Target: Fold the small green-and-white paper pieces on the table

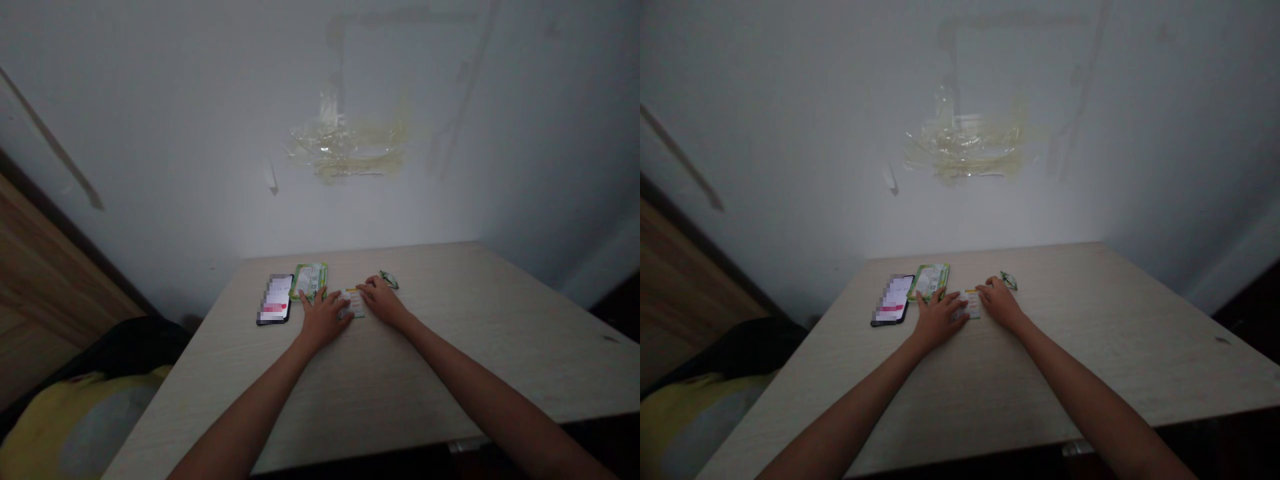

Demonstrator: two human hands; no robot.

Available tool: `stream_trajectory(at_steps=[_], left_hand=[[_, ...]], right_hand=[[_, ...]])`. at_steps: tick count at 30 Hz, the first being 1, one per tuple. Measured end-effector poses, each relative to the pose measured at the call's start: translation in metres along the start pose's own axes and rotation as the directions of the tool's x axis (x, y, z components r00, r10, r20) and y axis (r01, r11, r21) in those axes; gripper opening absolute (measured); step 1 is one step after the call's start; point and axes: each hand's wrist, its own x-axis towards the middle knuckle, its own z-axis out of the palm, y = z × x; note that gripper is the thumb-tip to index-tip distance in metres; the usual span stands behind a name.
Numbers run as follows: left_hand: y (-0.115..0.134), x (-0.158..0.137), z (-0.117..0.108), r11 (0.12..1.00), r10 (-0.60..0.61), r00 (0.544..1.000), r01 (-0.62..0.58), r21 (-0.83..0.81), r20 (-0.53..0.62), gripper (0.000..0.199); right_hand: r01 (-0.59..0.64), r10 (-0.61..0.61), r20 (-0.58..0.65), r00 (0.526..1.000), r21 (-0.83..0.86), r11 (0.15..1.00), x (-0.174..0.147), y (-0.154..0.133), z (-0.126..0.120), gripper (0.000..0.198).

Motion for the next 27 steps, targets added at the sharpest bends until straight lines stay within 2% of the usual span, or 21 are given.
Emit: stream_trajectory(at_steps=[8, 16, 22, 27], left_hand=[[0.001, 0.0, -0.002, 1.0, -0.004, 1.0, 0.004, 0.013, 0.004, 0.034], [0.003, 0.0, -0.002, 1.0, -0.02, 1.0, 0.02, 0.014, 0.017, 0.034], [0.001, 0.0, 0.0, 1.0, -0.005, 1.0, 0.005, -0.014, -0.001, 0.034], [0.0, 0.0, 0.001, 1.0, 0.0, 1.0, 0.0, -0.004, -0.012, 0.034]], right_hand=[[0.019, -0.02, 0.009, 1.0, 0.074, 0.997, -0.002, 0.0, -0.006, 0.029], [0.053, -0.053, -0.001, 0.999, 0.037, 0.998, -0.003, -0.007, -0.01, 0.025], [0.092, -0.093, -0.015, 0.996, -0.069, 0.993, -0.003, -0.011, -0.015, 0.024], [0.128, -0.129, -0.014, 0.992, -0.062, 0.99, -0.004, -0.013, -0.018, 0.025]])
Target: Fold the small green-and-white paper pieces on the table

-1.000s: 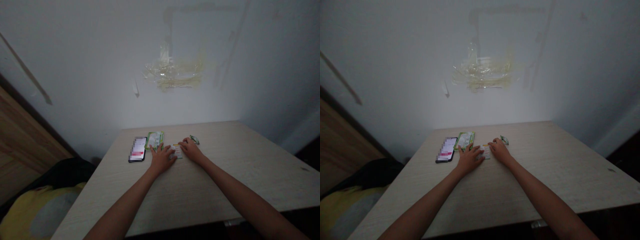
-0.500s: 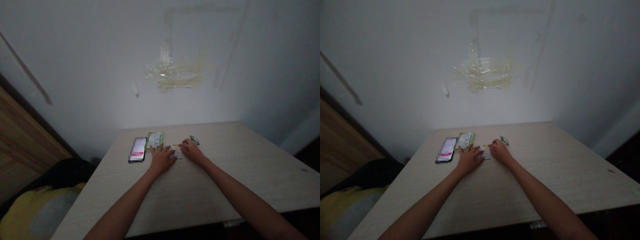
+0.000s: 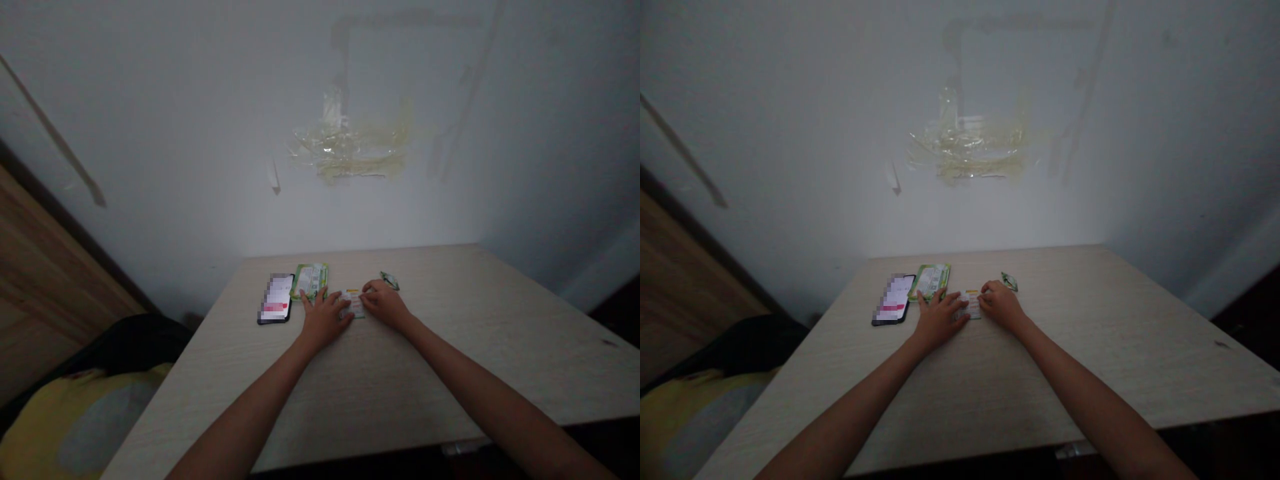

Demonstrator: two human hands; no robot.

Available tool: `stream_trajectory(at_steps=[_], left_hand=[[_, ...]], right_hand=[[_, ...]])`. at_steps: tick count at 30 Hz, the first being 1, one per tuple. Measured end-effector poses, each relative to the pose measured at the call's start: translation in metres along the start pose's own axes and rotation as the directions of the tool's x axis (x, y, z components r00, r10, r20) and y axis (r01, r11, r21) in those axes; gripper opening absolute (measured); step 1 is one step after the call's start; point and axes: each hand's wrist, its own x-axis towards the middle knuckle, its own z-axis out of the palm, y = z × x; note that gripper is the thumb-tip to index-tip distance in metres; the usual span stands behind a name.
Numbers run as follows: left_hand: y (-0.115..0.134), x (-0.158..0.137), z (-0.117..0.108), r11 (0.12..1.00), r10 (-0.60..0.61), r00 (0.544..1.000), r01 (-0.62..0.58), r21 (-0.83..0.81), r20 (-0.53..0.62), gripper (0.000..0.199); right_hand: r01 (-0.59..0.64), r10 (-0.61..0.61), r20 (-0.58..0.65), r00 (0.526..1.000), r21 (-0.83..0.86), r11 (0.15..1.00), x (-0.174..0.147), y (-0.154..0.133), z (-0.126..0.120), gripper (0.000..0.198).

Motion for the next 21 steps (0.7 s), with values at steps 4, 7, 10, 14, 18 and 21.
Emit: stream_trajectory(at_steps=[4, 7, 10, 14, 18, 21], left_hand=[[0.0, 0.0, 0.0, 1.0, -0.006, 1.0, 0.006, 0.004, 0.011, 0.035], [0.0, 0.0, -0.001, 1.0, -0.012, 1.0, 0.012, 0.006, 0.012, 0.034], [0.001, 0.0, -0.001, 1.0, -0.009, 1.0, 0.009, 0.014, 0.012, 0.035], [0.0, 0.0, -0.001, 1.0, -0.007, 1.0, 0.006, 0.008, 0.013, 0.035], [-0.002, 0.0, 0.001, 1.0, -0.002, 1.0, 0.002, -0.003, 0.001, 0.034], [-0.002, 0.0, 0.002, 1.0, 0.005, 1.0, -0.005, 0.004, -0.008, 0.034]], right_hand=[[0.022, -0.023, 0.01, 1.0, 0.031, 0.999, -0.001, -0.002, -0.003, 0.023], [0.049, -0.049, 0.001, 0.999, 0.071, 0.996, -0.003, -0.002, -0.004, 0.021], [0.089, -0.087, -0.015, 0.996, 0.128, 0.988, -0.004, -0.001, -0.005, 0.018], [0.139, -0.138, -0.02, 0.99, 0.206, 0.969, -0.006, 0.001, -0.007, 0.017], [0.149, -0.155, 0.001, 0.988, 0.254, 0.956, -0.009, 0.002, -0.01, 0.018], [0.149, -0.161, 0.018, 0.987, 0.287, 0.946, -0.01, 0.003, -0.011, 0.019]])
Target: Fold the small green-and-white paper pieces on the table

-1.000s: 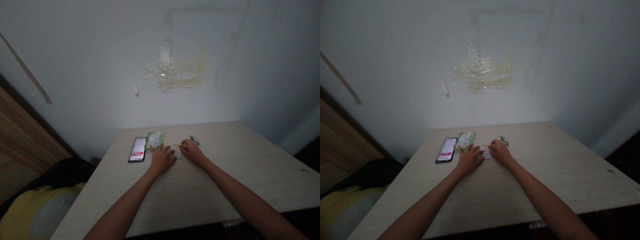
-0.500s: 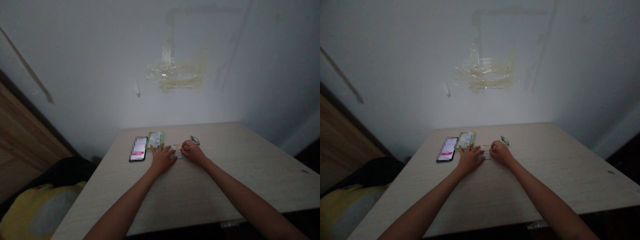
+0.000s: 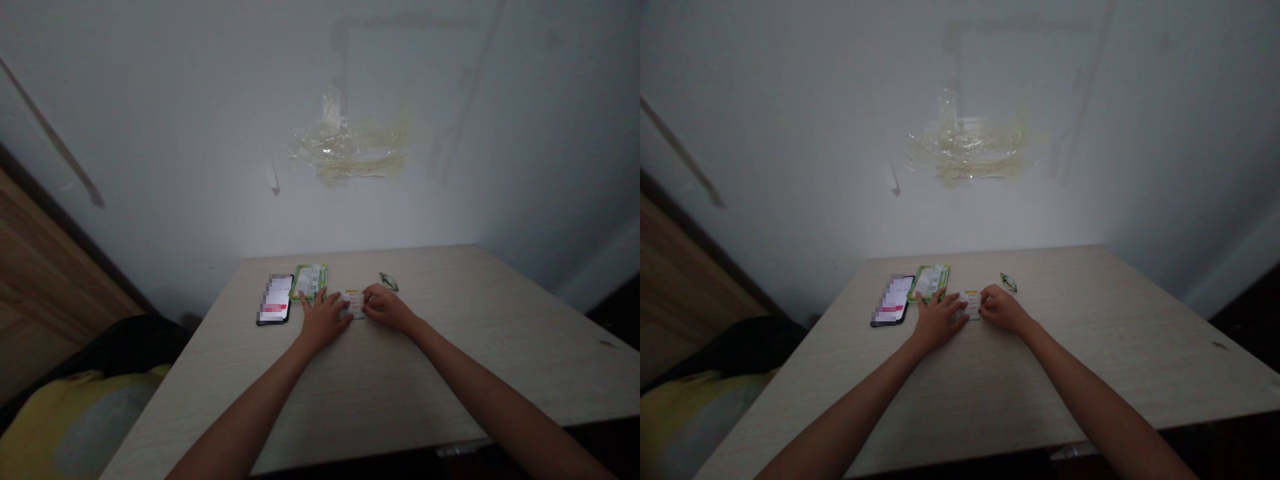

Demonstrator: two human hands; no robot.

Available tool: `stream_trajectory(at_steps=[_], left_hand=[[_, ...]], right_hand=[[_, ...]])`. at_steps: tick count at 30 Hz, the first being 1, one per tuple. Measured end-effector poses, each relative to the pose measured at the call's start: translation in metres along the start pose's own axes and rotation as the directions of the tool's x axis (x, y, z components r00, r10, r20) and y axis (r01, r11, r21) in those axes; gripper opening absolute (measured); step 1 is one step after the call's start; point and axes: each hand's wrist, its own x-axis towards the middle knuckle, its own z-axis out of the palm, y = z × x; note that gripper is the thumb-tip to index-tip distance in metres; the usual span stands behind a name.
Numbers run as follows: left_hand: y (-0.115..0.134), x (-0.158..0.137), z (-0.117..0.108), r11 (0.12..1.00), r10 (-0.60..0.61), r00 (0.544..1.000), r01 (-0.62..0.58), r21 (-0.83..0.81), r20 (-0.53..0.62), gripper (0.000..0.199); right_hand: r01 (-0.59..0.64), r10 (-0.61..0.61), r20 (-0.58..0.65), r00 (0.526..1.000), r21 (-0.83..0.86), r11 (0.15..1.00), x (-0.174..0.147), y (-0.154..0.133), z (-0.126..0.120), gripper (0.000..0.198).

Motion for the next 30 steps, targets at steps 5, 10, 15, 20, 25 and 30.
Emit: stream_trajectory(at_steps=[5, 10, 15, 20, 25, 30], left_hand=[[-0.0001, -0.0007, 0.0014, 1.0, 0.003, 1.0, -0.003, 0.02, -0.024, 0.035], [0.0007, -0.0001, 0.0004, 1.0, -0.001, 1.0, 0.002, 0.031, -0.01, 0.034], [0.0012, 0.0002, -0.0017, 1.0, -0.004, 1.0, 0.004, 0.017, -0.001, 0.034], [0.0004, 0.0004, -0.0002, 1.0, -0.005, 1.0, 0.005, 0.01, -0.003, 0.034], [0.0001, 0.0, 0.0012, 1.0, -0.008, 1.0, 0.008, 0.0, -0.017, 0.034], [0.0003, -0.0001, 0.0, 1.0, -0.003, 1.0, 0.003, -0.013, -0.001, 0.033]], right_hand=[[0.0, -0.001, 0.018, 1.0, 0.048, 0.999, -0.0019, -0.0006, -0.002, 0.015], [-0.003, -0.003, 0.056, 0.998, 0.1, 0.995, -0.0038, -0.0033, -0.004, 0.015], [-0.029, 0.017, 0.078, 0.997, 0.156, 0.987, -0.0042, -0.0048, -0.0047, 0.018], [-0.041, 0.022, 0.089, 0.996, 0.213, 0.976, -0.0045, -0.003, -0.0031, 0.02], [-0.043, 0.018, 0.103, 0.995, 0.241, 0.97, -0.0059, 0.0014, -0.0011, 0.019], [-0.047, 0.024, 0.098, 0.995, 0.239, 0.97, -0.0049, 0.0039, -0.0016, 0.019]])
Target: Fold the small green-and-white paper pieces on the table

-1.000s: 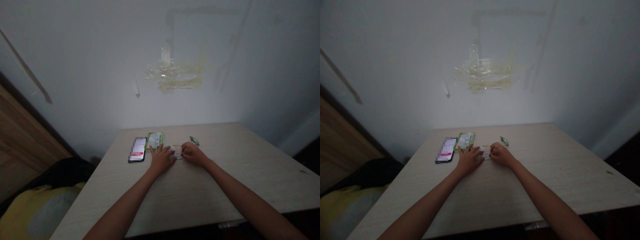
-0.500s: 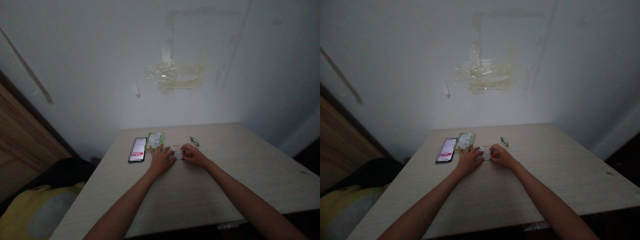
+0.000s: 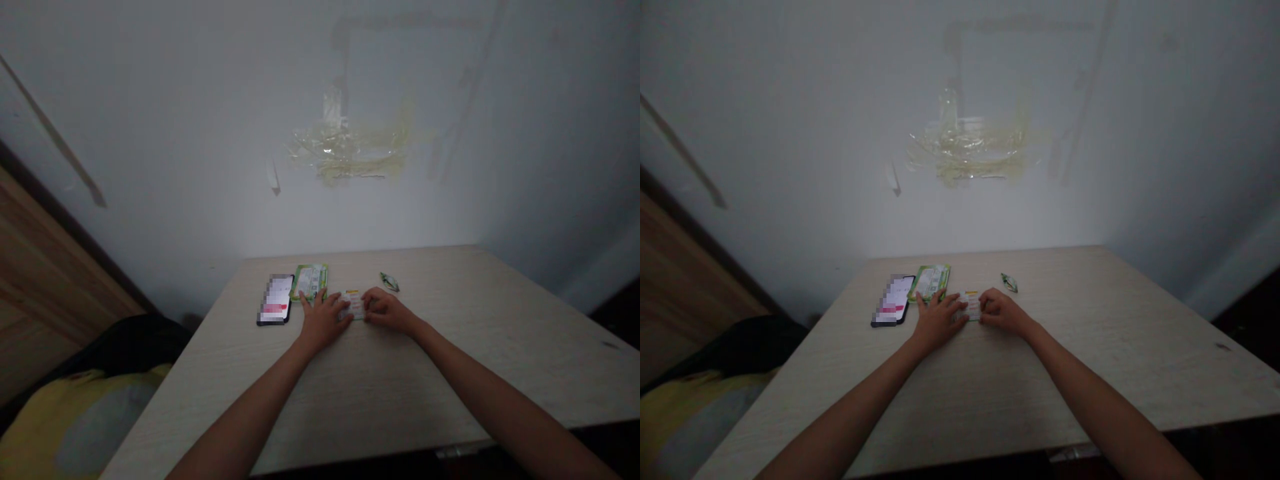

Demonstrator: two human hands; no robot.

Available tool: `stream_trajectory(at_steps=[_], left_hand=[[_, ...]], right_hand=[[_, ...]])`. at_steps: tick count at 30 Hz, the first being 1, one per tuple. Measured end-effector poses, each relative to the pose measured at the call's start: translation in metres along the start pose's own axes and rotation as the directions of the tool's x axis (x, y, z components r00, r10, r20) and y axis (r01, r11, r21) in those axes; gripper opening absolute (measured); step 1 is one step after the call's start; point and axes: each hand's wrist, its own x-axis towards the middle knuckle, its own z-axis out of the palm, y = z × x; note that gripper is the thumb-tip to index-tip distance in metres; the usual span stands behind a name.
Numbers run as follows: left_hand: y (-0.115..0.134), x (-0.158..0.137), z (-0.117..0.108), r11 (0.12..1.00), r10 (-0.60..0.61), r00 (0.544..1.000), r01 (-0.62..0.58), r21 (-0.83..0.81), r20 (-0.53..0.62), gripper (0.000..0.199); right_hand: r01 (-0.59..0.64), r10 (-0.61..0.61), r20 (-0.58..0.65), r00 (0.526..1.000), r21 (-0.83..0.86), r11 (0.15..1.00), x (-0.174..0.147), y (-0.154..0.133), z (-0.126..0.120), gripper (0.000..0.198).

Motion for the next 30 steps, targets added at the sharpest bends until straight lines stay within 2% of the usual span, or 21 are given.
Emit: stream_trajectory(at_steps=[4, 9, 13, 22, 30], left_hand=[[0.001, 0.0, -0.001, 1.0, -0.018, 1.0, 0.018, -0.002, 0.009, 0.033], [0.001, 0.0, -0.002, 1.0, -0.013, 1.0, 0.013, -0.006, 0.019, 0.034], [0.003, 0.0, -0.005, 1.0, -0.013, 0.999, 0.013, 0.009, 0.034, 0.035], [0.002, 0.0, -0.002, 1.0, -0.002, 1.0, 0.002, 0.017, 0.019, 0.034], [0.001, 0.0, -0.003, 1.0, -0.006, 0.999, 0.005, 0.01, 0.037, 0.034]], right_hand=[[-0.028, 0.025, -0.066, 0.998, -0.042, 0.999, 0.002, 0.002, -0.001, 0.019], [-0.055, 0.05, -0.055, 0.997, -0.087, 0.995, 0.002, 0.003, 0.001, 0.022], [-0.111, 0.096, -0.104, 0.99, -0.155, 0.982, 0.004, 0.005, 0.005, 0.023], [-0.198, 0.144, -0.188, 0.972, -0.311, 0.93, 0.01, 0.01, 0.01, 0.019], [-0.3, 0.222, -0.233, 0.947, -0.393, 0.869, 0.016, 0.008, 0.012, 0.028]])
